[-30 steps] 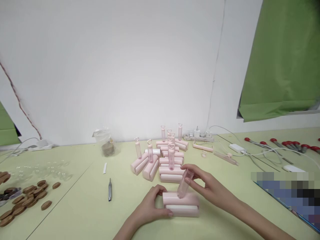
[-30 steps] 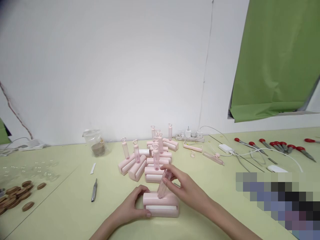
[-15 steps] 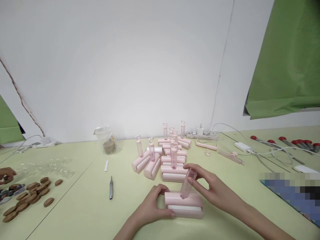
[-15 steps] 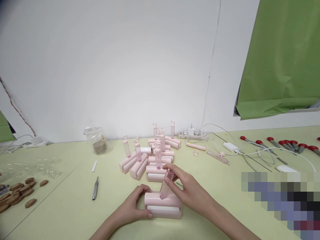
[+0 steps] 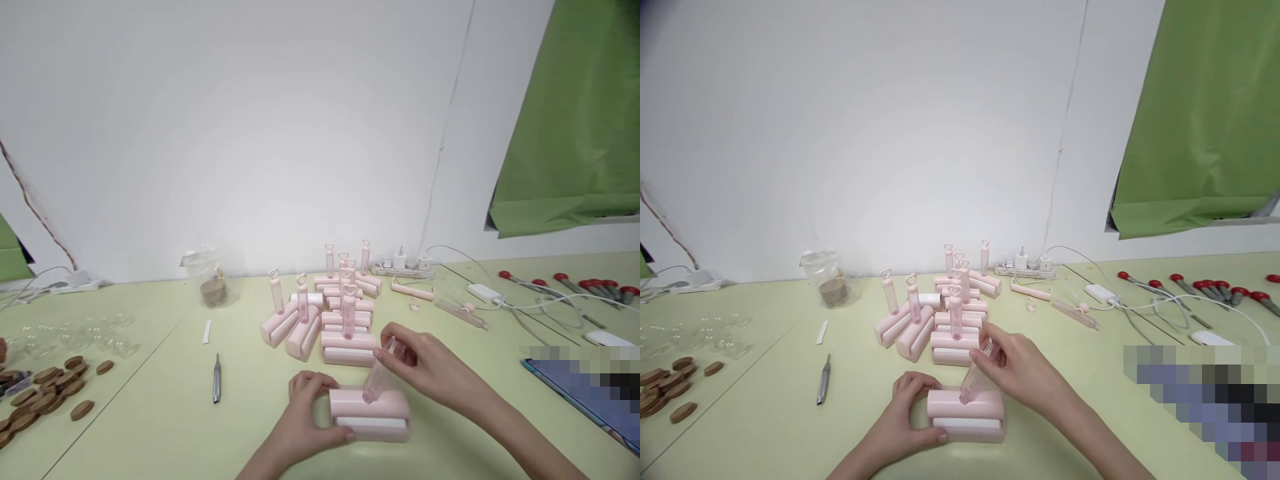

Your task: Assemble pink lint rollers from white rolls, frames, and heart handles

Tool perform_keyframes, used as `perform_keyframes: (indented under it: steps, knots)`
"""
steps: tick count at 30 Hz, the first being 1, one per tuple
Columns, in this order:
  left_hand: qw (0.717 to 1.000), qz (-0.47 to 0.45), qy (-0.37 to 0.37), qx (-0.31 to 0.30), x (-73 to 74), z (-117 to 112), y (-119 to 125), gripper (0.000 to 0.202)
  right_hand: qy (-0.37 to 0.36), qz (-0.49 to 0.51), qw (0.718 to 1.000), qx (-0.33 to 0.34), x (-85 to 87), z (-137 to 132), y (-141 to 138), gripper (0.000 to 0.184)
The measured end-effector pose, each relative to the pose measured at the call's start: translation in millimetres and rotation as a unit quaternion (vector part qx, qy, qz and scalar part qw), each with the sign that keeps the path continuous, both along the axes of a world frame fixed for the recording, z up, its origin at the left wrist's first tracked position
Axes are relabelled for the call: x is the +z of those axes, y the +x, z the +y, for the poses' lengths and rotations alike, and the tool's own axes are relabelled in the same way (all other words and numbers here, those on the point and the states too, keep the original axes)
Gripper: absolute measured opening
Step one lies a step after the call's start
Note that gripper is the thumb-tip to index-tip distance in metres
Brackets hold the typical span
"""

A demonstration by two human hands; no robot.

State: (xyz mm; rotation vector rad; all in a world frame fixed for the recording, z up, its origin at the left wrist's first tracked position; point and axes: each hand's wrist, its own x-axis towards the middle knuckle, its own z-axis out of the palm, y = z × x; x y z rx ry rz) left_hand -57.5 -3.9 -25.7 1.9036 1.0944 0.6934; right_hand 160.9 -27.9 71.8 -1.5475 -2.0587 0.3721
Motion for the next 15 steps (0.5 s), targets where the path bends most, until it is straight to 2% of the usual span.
perform_keyframes:
  steps: [4, 10, 15]
  knots:
    - [1.000, 0.028, -0.002, 0.012, 1.4, -2, 0, 0.054, 0.026, -0.076, 0.997, -0.003, 3.3, 2, -2, 0.015]
    - [0.997, 0.070, 0.005, 0.034, 3.4, -10, 6, 0.048, 0.085, -0.188, 0.978, -0.027, 12.0, 10, -24, 0.018]
    - [0.988, 0.127, 0.080, 0.025, 6.7, -16, 10, 0.060, 0.101, -0.224, 0.967, -0.068, 12.1, 10, -33, 0.019]
